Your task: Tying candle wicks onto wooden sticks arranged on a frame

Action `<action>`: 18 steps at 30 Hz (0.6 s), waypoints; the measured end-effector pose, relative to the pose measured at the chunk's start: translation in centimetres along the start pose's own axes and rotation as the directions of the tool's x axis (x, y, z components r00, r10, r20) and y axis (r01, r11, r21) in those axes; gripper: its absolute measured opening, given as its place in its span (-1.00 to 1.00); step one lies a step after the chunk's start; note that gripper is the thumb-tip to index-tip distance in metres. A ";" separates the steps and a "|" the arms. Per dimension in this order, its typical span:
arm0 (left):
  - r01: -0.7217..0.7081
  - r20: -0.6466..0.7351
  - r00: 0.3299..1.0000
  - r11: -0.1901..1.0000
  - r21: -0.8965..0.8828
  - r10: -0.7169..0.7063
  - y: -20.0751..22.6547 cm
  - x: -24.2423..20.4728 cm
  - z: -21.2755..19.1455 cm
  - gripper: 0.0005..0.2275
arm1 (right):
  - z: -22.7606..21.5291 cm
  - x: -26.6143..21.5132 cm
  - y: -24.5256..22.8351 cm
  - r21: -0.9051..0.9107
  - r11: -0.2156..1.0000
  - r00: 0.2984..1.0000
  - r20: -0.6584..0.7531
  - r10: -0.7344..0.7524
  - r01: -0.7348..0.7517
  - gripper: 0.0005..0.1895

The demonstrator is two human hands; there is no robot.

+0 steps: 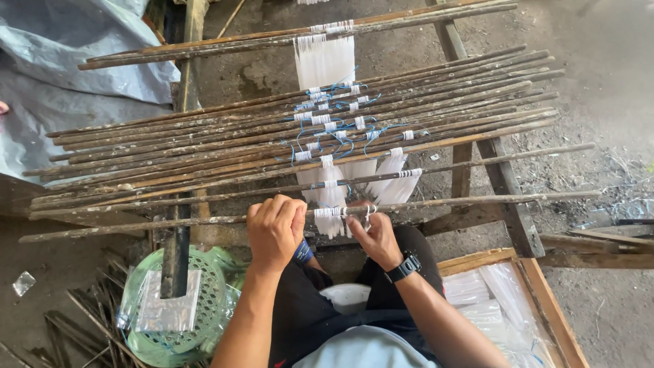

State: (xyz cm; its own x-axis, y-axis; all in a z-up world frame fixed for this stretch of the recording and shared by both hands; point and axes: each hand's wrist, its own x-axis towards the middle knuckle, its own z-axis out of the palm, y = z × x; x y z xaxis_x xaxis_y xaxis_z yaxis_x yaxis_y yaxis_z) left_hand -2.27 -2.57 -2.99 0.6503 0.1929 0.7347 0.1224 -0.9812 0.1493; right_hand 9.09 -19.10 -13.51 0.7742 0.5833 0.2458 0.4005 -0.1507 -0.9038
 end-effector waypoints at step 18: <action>-0.011 -0.002 1.000 1.000 0.003 0.011 0.0 0.1 0.0 -0.78 | -3.7 -1.7 1.2 0.388 0.901 0.981 0.089 0.173 -0.194 -0.81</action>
State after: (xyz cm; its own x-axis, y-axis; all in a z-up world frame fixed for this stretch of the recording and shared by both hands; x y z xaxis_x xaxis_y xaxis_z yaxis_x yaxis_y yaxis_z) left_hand -2.25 -2.57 -2.90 0.6497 0.1826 0.7379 0.1175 -0.9832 0.1398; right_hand 10.07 -23.18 -13.76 0.7852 0.6168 0.0541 0.0210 0.0608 -0.9979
